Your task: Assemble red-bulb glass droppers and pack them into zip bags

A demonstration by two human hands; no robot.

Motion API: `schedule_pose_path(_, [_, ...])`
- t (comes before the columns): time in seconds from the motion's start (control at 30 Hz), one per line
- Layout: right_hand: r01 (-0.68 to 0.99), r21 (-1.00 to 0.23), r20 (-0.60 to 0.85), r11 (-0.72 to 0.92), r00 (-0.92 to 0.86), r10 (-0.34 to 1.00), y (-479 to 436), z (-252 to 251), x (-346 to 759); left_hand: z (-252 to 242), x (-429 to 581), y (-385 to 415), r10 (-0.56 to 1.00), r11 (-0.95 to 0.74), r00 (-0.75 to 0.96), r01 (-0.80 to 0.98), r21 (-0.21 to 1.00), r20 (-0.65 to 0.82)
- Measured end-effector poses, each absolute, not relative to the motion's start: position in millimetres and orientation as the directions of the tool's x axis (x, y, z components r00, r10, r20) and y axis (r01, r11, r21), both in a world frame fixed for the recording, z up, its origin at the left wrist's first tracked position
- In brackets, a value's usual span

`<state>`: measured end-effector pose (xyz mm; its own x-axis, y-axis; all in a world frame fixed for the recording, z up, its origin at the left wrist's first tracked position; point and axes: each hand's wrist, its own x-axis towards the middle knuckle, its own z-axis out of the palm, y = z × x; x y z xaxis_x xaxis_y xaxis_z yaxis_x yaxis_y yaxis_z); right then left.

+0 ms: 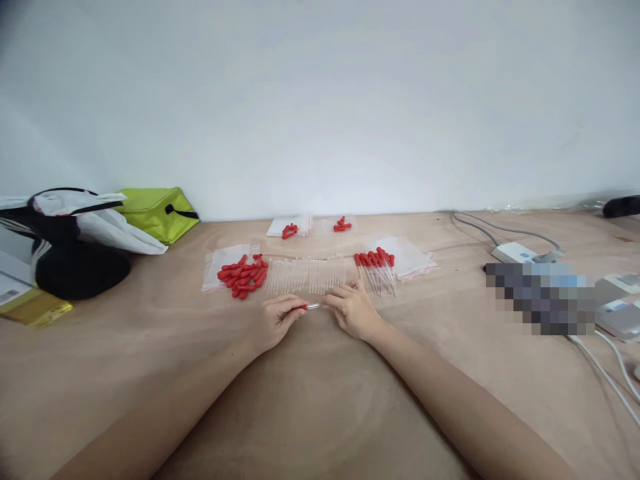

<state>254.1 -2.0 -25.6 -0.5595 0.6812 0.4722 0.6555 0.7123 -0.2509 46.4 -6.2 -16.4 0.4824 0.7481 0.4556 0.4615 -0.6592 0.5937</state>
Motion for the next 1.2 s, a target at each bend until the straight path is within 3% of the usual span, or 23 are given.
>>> schedule_pose_path(0.4, [0.684,-0.134,0.495,0.717,-0.581,0.646,-1.4,-22.6,252.2,-21.0,45.4,-6.6,0.68,-0.733,0.559,0.505,0.455,0.475])
schedule_pose_path(0.93, [0.658,-0.367,0.439,0.657,-0.501,0.746,-17.3,-20.4,234.3,-22.5,47.6,-8.4,0.581,-0.812,0.572,0.459,0.361,0.579])
schedule_pose_path(1.1, [0.672,-0.357,0.415,0.649,-0.508,0.755,-15.4,-19.8,231.1,-21.9,47.1,-5.9,0.605,-0.796,0.582,0.463,0.389,0.544])
schedule_pose_path(1.2, [0.693,-0.27,0.418,0.669,-0.541,0.73,-11.7,-16.4,232.0,-20.0,44.6,-2.4,0.624,-0.782,0.582,0.46,0.421,0.521])
